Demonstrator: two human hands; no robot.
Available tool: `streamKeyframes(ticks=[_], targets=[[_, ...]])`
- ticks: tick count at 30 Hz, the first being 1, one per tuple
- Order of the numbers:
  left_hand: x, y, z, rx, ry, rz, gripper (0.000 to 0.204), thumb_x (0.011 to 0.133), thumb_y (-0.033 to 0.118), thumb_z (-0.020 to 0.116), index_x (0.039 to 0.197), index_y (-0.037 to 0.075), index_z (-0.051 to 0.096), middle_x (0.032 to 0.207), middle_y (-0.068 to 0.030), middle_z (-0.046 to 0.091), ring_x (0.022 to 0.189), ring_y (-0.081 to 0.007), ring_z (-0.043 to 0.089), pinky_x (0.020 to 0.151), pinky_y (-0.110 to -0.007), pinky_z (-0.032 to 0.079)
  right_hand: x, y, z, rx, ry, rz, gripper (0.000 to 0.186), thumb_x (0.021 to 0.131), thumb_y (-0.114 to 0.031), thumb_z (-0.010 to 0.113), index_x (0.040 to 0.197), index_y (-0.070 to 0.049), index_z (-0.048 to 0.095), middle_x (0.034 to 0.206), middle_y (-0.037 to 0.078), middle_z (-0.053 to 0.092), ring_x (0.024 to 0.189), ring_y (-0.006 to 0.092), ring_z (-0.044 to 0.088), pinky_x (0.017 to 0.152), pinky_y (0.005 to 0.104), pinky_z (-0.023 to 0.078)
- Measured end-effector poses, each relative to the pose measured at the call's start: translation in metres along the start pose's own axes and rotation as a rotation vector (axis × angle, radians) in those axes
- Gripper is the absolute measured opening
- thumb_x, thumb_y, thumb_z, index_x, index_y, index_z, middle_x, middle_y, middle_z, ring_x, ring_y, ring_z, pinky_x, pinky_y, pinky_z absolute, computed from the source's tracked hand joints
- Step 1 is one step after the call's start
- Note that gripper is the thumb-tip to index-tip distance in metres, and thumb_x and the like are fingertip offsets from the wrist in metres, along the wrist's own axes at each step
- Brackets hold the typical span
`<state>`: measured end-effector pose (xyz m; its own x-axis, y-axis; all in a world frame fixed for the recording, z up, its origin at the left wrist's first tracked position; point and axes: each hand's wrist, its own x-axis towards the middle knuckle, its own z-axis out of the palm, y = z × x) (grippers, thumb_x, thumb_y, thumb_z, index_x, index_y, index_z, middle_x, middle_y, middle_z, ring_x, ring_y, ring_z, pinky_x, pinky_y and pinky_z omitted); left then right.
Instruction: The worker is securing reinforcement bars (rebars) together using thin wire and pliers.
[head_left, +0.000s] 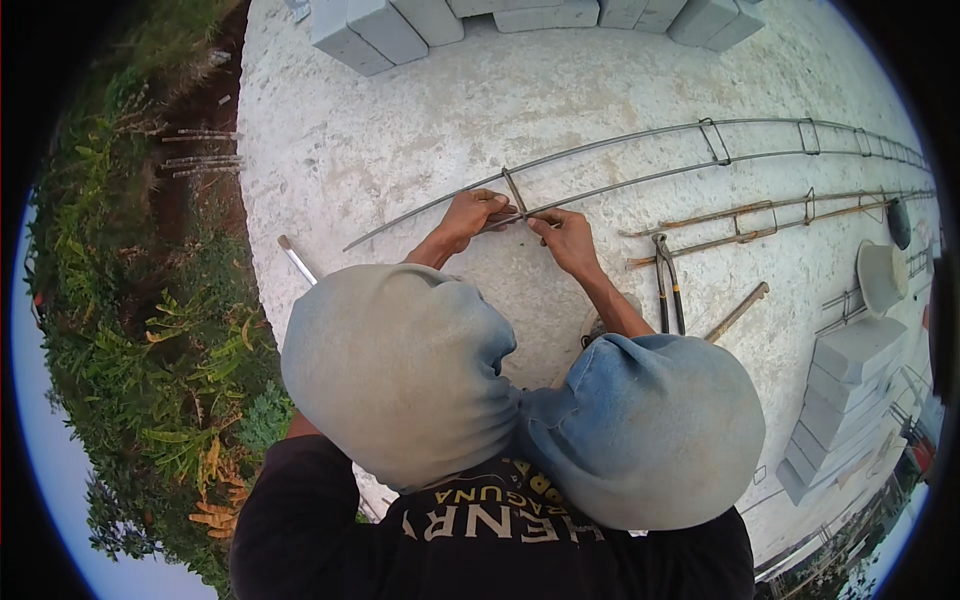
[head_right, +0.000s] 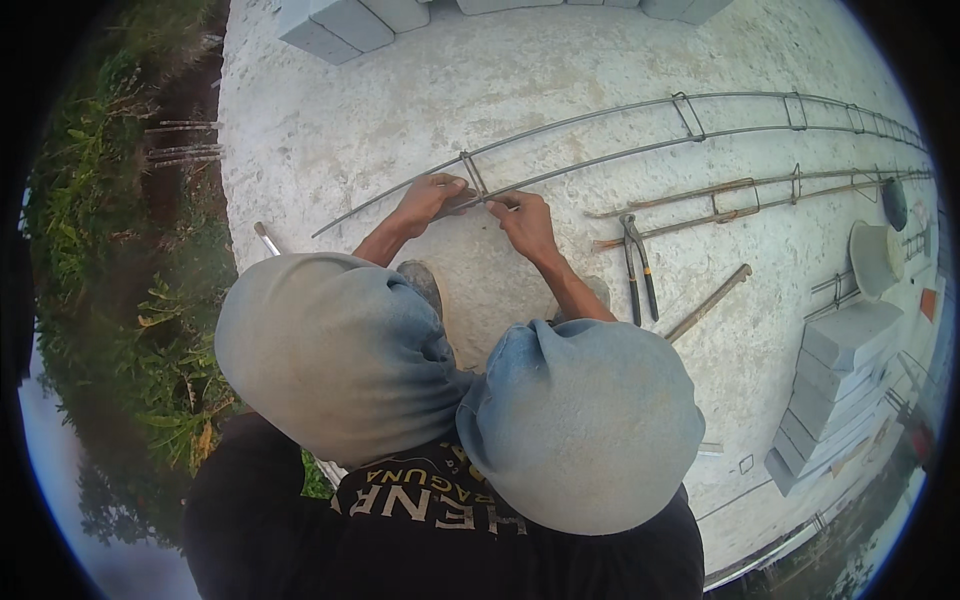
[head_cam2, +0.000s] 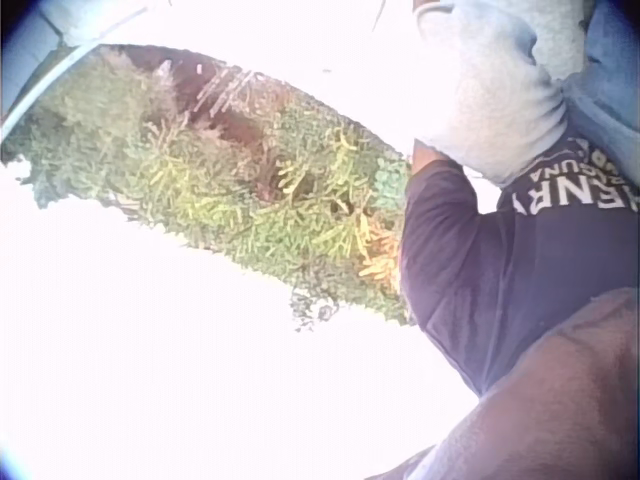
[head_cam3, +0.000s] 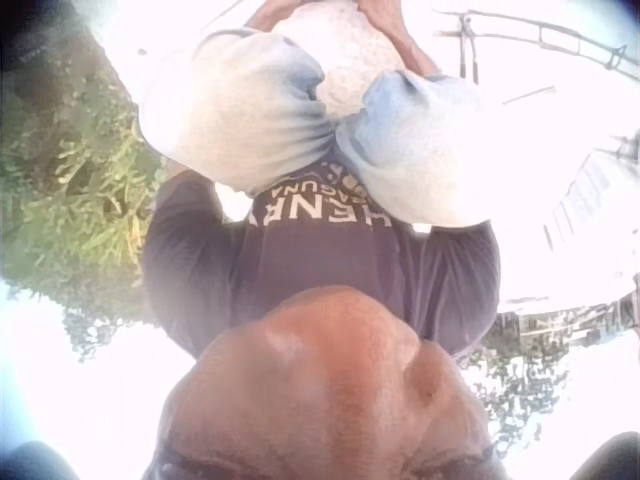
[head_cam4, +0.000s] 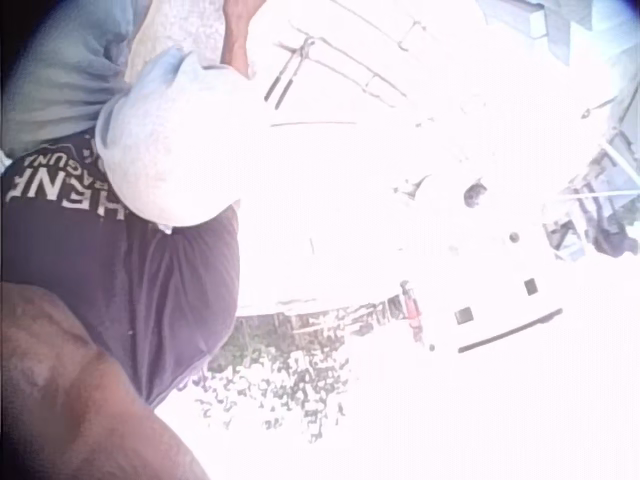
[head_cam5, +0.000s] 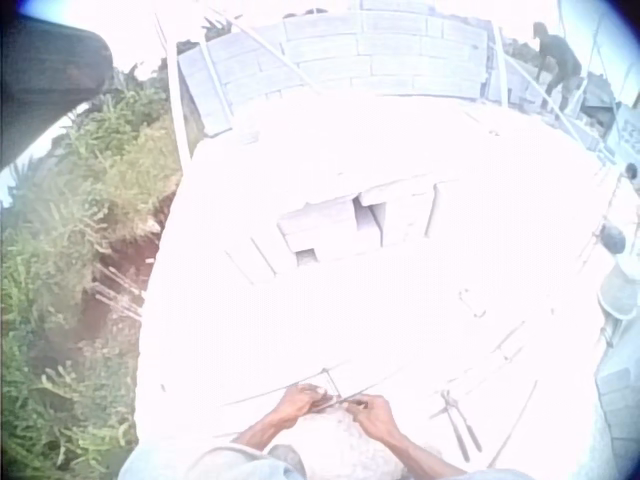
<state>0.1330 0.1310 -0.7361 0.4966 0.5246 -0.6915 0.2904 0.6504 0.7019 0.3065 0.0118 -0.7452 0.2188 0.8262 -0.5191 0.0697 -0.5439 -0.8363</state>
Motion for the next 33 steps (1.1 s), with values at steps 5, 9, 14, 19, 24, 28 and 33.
streamKeyframes(ticks=[5,9,14,19,24,28,33], targets=[[-0.016,-0.008,0.01,0.095,0.061,0.208,0.026,0.099,0.019,0.059,0.105,-0.006,0.063,0.102,-0.0161,0.071,0.097,-0.0209,0.068,0.088,-0.032,0.054,-0.006,-0.004,0.001,0.002,0.05,-0.039,0.032,0.086,-0.025,0.073,0.103,0.002,0.074,0.082,0.013,0.073,0.071,0.013,0.064,0.067,0.0289,0.05],[-0.027,-0.014,0.025,0.264,0.2,0.428,0.023,0.099,0.019,0.06,0.103,-0.003,0.065,0.1,-0.0124,0.072,0.095,-0.0188,0.069,0.088,-0.031,0.052,-0.002,0.001,0.01,0.196,0.098,-0.015,0.032,0.084,-0.024,0.076,0.099,0.004,0.075,0.081,0.01,0.072,0.069,0.0114,0.06,0.064,0.0275,0.048],[-0.043,-0.012,0.043,0.592,0.281,0.635,0.018,0.096,0.019,0.064,0.101,0.001,0.067,0.092,-0.0105,0.074,0.089,-0.0187,0.07,0.083,-0.032,0.053,0.005,0.014,0.011,0.374,0.052,0.068,0.028,0.082,-0.021,0.078,0.095,0.004,0.075,0.08,0.009,0.071,0.068,0.0121,0.058,0.064,0.0269,0.047],[-0.043,0.003,0.031,0.568,0.153,0.602,0.029,0.09,0.02,0.07,0.113,0.004,0.063,0.091,-0.0103,0.074,0.089,-0.0206,0.071,0.082,-0.035,0.054,0.008,0.017,0.014,0.315,0.093,0.018,0.027,0.08,-0.019,0.078,0.094,0.004,0.075,0.08,0.009,0.072,0.07,0.0138,0.061,0.066,0.0281,0.048],[-0.028,0.011,0.029,0.542,0.175,0.47,0.038,0.085,0.022,0.075,0.116,0.004,0.061,0.092,-0.0095,0.074,0.089,-0.0198,0.07,0.083,-0.037,0.053,0.006,0.012,0.013,0.286,0.079,0.008,0.029,0.08,-0.022,0.078,0.095,0.003,0.076,0.081,0.011,0.073,0.073,0.0148,0.063,0.069,0.0296,0.049],[-0.024,0.003,0.038,0.574,0.337,0.41,0.044,0.08,0.025,0.079,0.111,0.0,0.061,0.093,-0.0149,0.073,0.088,-0.0207,0.069,0.081,-0.036,0.054,0.002,0.006,0.014,0.261,0.086,-0.009,0.024,0.085,-0.017,0.078,0.094,0.005,0.074,0.077,0.004,0.067,0.069,0.0094,0.053,0.062,0.0261,0.043],[-0.013,-0.002,0.061,0.576,0.49,0.412,0.04,0.078,0.02,0.077,0.105,-0.004,0.06,0.087,-0.0164,0.069,0.079,-0.0234,0.069,0.071,-0.035,0.055,0.007,0.018,0.015,0.253,0.109,-0.054,0.028,0.084,-0.021,0.076,0.095,0.004,0.074,0.082,0.009,0.071,0.074,0.0129,0.06,0.068,0.0285,0.047]])
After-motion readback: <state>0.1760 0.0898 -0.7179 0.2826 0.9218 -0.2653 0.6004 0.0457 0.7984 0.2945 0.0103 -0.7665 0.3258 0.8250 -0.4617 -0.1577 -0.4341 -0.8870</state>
